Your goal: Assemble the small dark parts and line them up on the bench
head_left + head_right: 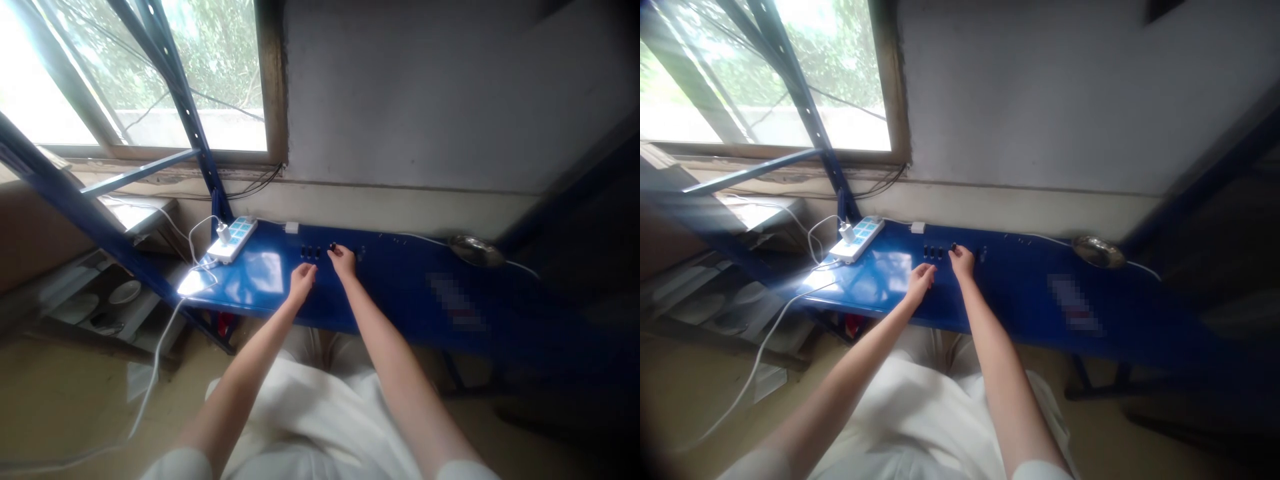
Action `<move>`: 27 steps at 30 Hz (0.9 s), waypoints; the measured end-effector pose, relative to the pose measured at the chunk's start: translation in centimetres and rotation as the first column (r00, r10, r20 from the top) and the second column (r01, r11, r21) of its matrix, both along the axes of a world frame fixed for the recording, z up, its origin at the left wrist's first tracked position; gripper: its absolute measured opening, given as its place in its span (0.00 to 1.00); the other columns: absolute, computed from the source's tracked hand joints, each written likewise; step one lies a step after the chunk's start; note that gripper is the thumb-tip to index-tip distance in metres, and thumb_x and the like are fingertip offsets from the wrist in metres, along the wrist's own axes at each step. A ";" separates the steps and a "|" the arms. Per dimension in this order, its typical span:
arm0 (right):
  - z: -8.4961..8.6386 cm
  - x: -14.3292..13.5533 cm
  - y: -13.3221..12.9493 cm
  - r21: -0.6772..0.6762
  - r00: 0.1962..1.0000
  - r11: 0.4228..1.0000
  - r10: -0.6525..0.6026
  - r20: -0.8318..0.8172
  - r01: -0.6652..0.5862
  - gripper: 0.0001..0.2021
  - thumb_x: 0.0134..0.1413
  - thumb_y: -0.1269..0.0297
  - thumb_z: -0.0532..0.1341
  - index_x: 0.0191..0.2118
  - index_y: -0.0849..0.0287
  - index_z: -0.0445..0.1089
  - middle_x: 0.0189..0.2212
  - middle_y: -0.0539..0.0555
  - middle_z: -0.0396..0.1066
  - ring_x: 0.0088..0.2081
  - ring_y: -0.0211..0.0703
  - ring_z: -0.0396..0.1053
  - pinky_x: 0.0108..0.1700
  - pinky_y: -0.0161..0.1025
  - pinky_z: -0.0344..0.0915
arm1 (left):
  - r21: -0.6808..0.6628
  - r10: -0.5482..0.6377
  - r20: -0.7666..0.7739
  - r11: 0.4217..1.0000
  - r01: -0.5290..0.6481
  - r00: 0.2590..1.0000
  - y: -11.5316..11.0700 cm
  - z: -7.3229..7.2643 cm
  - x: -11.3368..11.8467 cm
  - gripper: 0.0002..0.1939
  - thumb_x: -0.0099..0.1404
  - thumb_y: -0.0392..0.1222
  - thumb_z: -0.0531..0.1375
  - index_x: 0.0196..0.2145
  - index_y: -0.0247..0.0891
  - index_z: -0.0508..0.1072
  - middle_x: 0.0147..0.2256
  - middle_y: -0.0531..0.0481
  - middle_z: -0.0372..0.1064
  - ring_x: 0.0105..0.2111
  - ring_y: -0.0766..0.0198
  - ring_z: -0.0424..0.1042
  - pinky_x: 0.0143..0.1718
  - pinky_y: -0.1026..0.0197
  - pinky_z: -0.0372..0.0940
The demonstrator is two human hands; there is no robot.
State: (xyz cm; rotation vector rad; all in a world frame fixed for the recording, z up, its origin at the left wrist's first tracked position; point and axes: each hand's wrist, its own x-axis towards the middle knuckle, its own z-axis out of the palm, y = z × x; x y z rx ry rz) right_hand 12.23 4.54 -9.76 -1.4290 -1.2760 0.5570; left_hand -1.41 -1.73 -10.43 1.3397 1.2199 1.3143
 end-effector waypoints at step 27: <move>10.8 0.9 -8.8 0.262 0.990 0.961 0.115 -0.078 -0.091 0.16 0.57 0.60 0.47 0.44 0.57 0.66 0.33 0.54 0.69 0.28 0.36 0.65 0.31 0.36 0.64 | 0.352 -0.192 -0.122 0.909 0.224 0.974 -1.1 13.5 1.0 0.10 0.56 0.39 0.59 0.37 0.34 0.70 0.30 0.51 0.69 0.16 0.77 0.62 0.17 0.72 0.57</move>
